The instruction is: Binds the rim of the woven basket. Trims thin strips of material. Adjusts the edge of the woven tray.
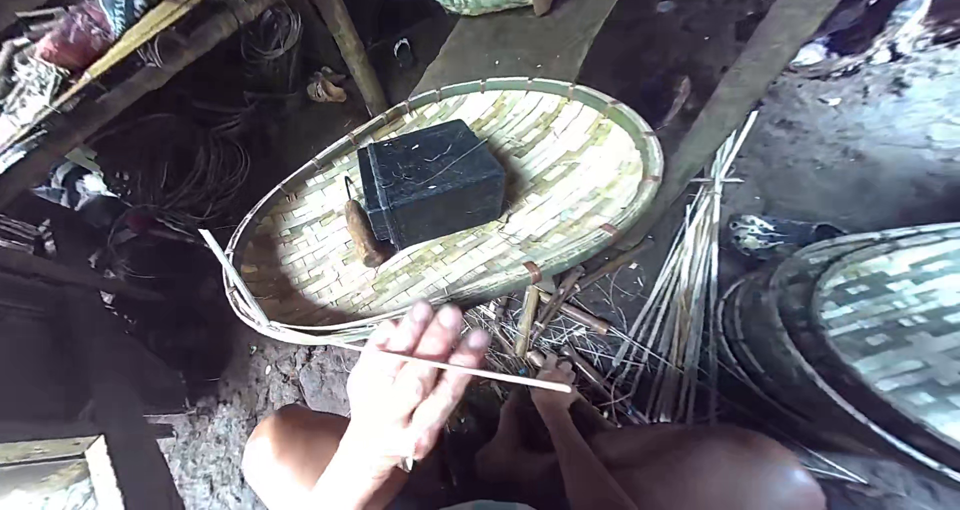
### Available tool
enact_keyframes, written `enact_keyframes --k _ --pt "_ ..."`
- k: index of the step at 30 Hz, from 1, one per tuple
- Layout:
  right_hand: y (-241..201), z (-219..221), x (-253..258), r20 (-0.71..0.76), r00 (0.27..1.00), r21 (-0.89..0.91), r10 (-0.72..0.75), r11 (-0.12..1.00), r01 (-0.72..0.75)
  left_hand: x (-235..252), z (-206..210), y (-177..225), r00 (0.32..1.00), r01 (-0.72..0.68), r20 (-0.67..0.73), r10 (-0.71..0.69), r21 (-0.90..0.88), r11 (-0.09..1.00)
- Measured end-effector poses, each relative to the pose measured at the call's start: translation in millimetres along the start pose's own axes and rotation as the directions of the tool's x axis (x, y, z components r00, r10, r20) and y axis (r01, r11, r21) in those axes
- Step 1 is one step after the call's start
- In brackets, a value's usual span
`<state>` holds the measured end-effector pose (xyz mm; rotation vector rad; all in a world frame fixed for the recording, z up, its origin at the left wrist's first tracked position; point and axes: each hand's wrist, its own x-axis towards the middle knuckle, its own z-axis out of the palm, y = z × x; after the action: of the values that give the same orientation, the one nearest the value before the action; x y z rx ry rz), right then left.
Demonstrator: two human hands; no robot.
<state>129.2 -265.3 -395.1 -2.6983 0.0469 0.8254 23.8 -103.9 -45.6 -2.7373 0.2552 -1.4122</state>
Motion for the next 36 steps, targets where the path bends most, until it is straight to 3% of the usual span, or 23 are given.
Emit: enact_keyframes --k 4,5,6,12,15,18,20,22,25,27,31,34,36 --pt "19 16 3 -0.196 0.98 0.183 0.046 0.983 -0.01 32 3 4 0.982 0.136 0.098 -0.16 0.212 0.968" --pt "20 7 0 -0.143 0.987 0.21 0.076 0.977 -0.045 38 3 6 0.972 0.153 0.138 -0.193 0.258 0.954" --pt "15 -17 -6 0.009 0.994 0.189 0.109 0.976 -0.109 42 3 7 0.961 0.162 0.167 -0.219 0.299 0.94" --pt "14 -36 -3 0.085 0.986 0.104 0.144 0.983 -0.152 41 0 1 0.962 0.129 0.191 -0.196 0.313 0.941" --pt "25 -46 -1 0.087 0.976 0.238 0.197 0.948 -0.213 40 -8 -11 0.934 0.144 0.277 -0.225 0.287 0.947" --pt "45 -54 -1 0.061 0.985 0.467 0.159 0.868 -0.169 43 -7 -7 0.912 0.166 0.317 -0.259 0.292 0.942" --pt "65 -56 -1 0.029 0.997 0.64 0.074 0.765 -0.075 48 -4 -2 0.922 0.158 0.309 -0.233 0.25 0.955" --pt "73 -71 -3 0.036 0.999 0.814 -0.011 0.58 -0.023 49 2 -1 0.945 0.159 0.257 -0.203 0.183 0.97" --pt "59 -113 -11 0.117 0.989 0.982 -0.093 0.156 -0.101 48 10 -2 0.97 0.169 0.15 -0.189 0.138 0.976" --pt "51 -125 -19 0.128 0.973 0.98 -0.191 -0.124 -0.154 45 15 -2 0.976 0.179 0.098 -0.194 0.141 0.974" --pt "23 -122 -50 0.285 0.897 0.87 -0.339 -0.3 -0.39 42 19 -1 0.975 0.203 0.068 -0.213 0.131 0.97" --pt "16 -133 -59 0.341 0.785 0.621 -0.516 -0.503 -0.601 41 20 0 0.977 0.203 0.04 -0.208 0.1 0.974" --pt "10 -172 -72 0.16 0.859 0.724 -0.487 -0.533 -0.437 42 15 0 0.978 0.199 0.041 -0.204 0.096 0.975"
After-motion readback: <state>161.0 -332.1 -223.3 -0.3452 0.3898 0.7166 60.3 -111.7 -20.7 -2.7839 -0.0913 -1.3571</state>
